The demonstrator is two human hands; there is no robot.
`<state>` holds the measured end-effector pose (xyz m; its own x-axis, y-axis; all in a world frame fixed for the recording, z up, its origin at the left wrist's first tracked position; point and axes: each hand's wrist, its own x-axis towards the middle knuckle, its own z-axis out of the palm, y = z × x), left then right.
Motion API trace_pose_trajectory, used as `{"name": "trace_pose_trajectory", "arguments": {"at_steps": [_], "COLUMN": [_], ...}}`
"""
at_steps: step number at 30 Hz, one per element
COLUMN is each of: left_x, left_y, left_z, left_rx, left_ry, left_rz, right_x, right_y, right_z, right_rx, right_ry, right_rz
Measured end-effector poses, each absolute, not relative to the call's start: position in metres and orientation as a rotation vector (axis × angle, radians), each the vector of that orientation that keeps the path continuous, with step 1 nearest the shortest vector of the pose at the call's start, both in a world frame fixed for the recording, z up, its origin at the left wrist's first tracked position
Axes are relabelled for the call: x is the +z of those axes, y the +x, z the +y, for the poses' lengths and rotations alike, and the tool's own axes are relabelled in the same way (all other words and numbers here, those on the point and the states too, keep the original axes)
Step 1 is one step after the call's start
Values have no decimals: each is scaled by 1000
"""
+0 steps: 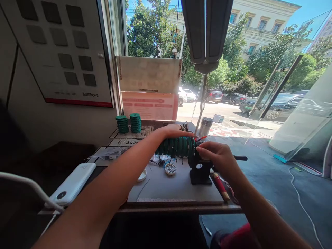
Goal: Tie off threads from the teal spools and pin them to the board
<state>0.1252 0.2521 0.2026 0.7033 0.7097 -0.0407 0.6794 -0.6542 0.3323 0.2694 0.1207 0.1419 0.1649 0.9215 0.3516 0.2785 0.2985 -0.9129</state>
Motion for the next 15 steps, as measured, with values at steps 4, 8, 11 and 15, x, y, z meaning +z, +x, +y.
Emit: {"name": "trace_pose_trajectory", "arguments": {"at_steps": [4, 8, 11, 15], "left_x": [202, 203, 204, 205], "left_y": [126, 124, 124, 123], "left_z": [254, 255, 254, 252], "left_rx": [132, 116, 99, 97], "left_ry": [2582, 2563, 2543, 2523], "left_rz": [1099, 1080, 1064, 1072], "right_x": [142, 148, 152, 152], "right_y": [271, 273, 272, 270], "right_z": [125, 123, 119, 120], "right_rx": [655, 649, 653, 658], "right_ry": [-1246, -1237, -1226, -1242], "right_rz": [-1427, -1472, -1468, -1442]}}
